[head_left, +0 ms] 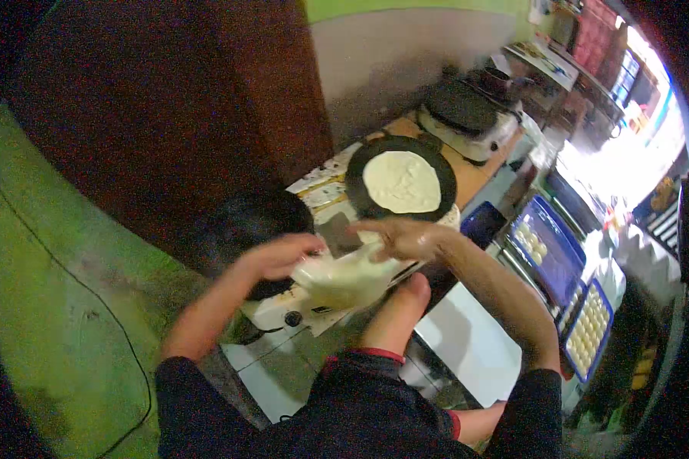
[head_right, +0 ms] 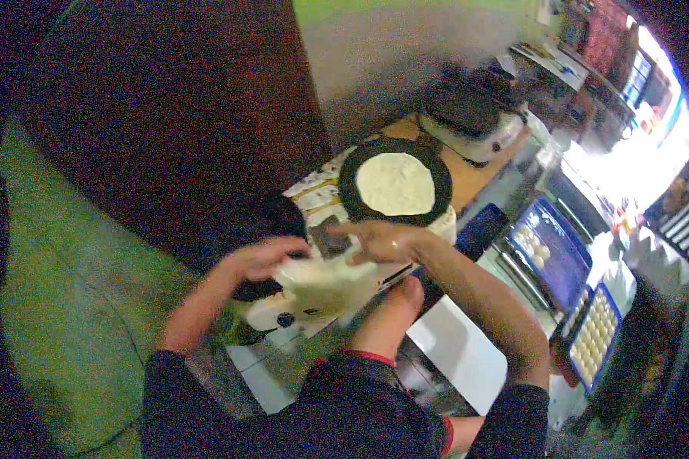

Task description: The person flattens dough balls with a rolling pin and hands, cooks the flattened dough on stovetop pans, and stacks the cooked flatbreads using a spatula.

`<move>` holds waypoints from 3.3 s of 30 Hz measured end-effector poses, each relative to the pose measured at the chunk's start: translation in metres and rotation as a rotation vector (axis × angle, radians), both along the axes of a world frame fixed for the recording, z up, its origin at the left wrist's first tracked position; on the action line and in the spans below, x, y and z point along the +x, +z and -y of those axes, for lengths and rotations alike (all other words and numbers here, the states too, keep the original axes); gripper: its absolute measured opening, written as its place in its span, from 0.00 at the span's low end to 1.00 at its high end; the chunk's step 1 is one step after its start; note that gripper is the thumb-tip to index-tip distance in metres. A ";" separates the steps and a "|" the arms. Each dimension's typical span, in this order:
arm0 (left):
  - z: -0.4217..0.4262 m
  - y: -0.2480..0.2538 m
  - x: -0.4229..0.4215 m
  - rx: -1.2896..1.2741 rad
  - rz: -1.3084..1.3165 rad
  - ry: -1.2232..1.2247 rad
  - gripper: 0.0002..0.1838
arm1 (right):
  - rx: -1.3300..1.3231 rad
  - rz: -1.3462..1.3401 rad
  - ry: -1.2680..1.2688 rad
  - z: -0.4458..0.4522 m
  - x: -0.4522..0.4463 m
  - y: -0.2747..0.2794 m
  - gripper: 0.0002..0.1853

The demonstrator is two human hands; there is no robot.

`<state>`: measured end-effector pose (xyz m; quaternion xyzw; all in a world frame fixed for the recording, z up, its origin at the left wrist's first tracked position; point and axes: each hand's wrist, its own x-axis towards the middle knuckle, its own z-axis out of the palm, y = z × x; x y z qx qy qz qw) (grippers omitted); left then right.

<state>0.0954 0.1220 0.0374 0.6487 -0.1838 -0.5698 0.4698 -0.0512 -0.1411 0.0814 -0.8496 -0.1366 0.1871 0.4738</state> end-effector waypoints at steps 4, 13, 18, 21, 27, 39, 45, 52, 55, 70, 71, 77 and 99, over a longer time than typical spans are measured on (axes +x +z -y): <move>-0.074 0.101 0.080 -0.095 0.436 0.315 0.14 | 0.116 0.111 -0.046 -0.053 0.109 0.054 0.40; -0.165 -0.008 0.083 0.184 1.249 0.268 0.22 | -0.509 0.310 0.112 -0.144 0.153 -0.025 0.29; -0.205 -0.084 0.019 0.035 1.519 -0.191 0.17 | -0.515 0.576 0.225 -0.145 0.105 -0.127 0.30; -0.172 -0.045 0.037 -0.007 1.516 0.188 0.23 | -0.299 0.676 0.023 -0.170 0.135 -0.127 0.29; -0.117 -0.149 0.124 0.422 1.373 0.123 0.34 | -0.469 0.435 -0.100 -0.192 0.210 -0.203 0.35; -0.166 -0.098 0.031 0.276 1.422 0.364 0.37 | -0.707 0.433 0.196 -0.172 0.088 -0.127 0.35; -0.149 -0.055 0.005 0.413 1.141 -0.330 0.30 | -0.545 0.407 0.198 -0.204 0.091 -0.161 0.26; -0.066 0.027 -0.046 -0.012 0.937 -0.294 0.19 | 0.043 0.098 -0.504 -0.042 -0.104 -0.089 0.21; 0.064 -0.007 -0.096 -0.331 0.639 -0.239 0.20 | -0.014 0.051 -1.101 0.033 -0.202 -0.115 0.24; 0.506 -0.233 -0.194 -0.054 0.708 -0.305 0.32 | 0.033 0.106 -1.707 0.100 -0.451 -0.169 0.18; 0.493 -0.234 -0.191 -0.060 0.629 -0.345 0.32 | 0.031 0.099 -1.720 0.115 -0.454 -0.166 0.18; 0.359 -0.204 -0.198 0.150 0.343 -0.162 0.31 | -0.103 0.204 -1.763 0.233 -0.460 -0.155 0.18; 0.414 -0.212 -0.248 -0.189 1.088 -0.442 0.30 | -0.243 -0.082 -1.620 0.403 -0.327 -0.224 0.31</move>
